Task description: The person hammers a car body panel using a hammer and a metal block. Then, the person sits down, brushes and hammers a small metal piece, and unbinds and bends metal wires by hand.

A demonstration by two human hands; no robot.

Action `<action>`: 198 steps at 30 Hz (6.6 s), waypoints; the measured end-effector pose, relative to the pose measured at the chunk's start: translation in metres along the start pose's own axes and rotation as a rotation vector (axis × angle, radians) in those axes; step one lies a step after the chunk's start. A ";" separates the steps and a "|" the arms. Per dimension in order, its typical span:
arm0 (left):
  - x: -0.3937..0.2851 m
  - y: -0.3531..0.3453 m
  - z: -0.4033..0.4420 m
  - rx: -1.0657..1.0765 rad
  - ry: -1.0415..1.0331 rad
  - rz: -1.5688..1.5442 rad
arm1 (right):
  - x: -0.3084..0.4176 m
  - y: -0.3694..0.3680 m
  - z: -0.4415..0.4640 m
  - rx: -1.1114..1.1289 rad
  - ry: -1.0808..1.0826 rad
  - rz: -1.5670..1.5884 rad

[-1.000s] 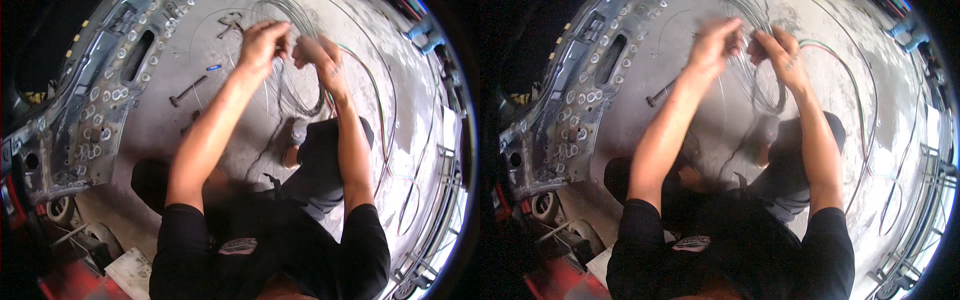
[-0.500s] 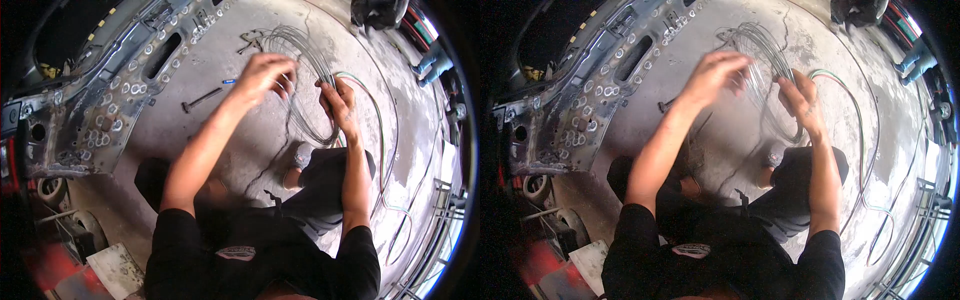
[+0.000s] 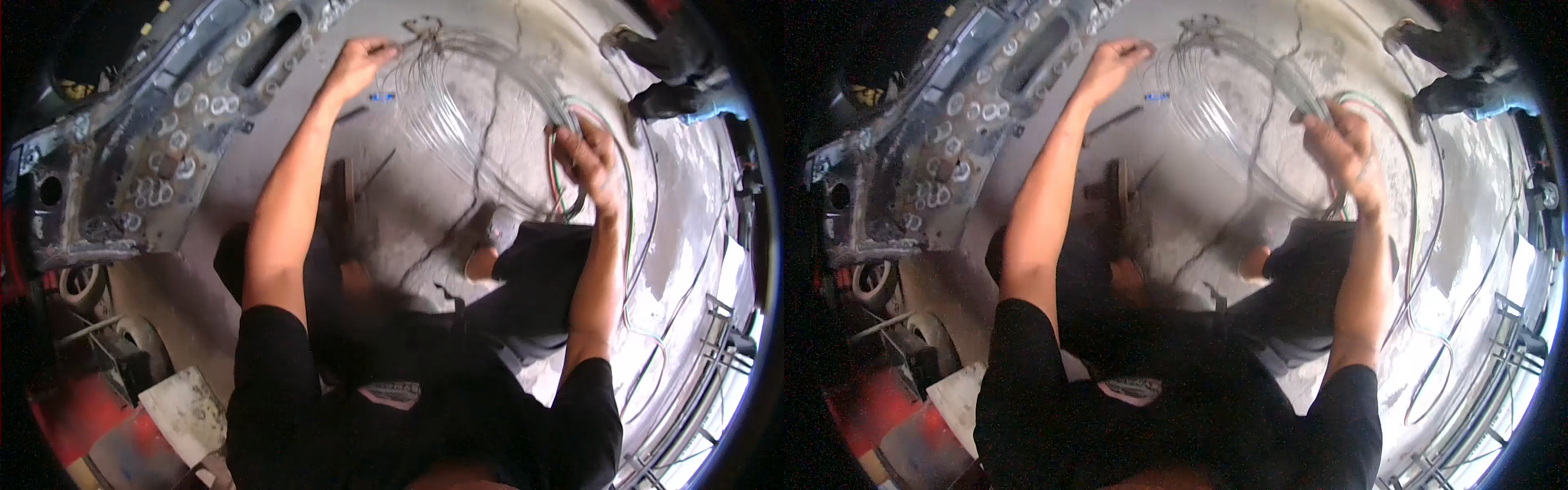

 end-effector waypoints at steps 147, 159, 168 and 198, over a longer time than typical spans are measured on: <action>0.389 -0.033 -0.219 -0.604 0.805 -0.543 | -0.186 -0.437 0.199 0.103 0.363 -0.537; 0.417 -0.055 -0.232 -0.731 1.010 -0.901 | -0.242 -0.543 0.338 0.420 0.313 -1.123; 0.414 -0.058 -0.221 -0.615 0.871 -0.519 | -0.210 -0.545 0.312 0.498 0.524 -1.201; 0.414 -0.133 -0.219 -0.686 0.550 -0.584 | -0.210 -0.421 0.185 0.124 0.156 -0.399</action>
Point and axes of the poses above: each hand's wrist, its own z-axis towards the middle knuckle, its own y-axis out of the back of the hand, x = y × z, the point moved 8 cm from there along z, towards the middle knuckle, and after that the axes turned 15 degrees about -z, right-handed, at the moved point
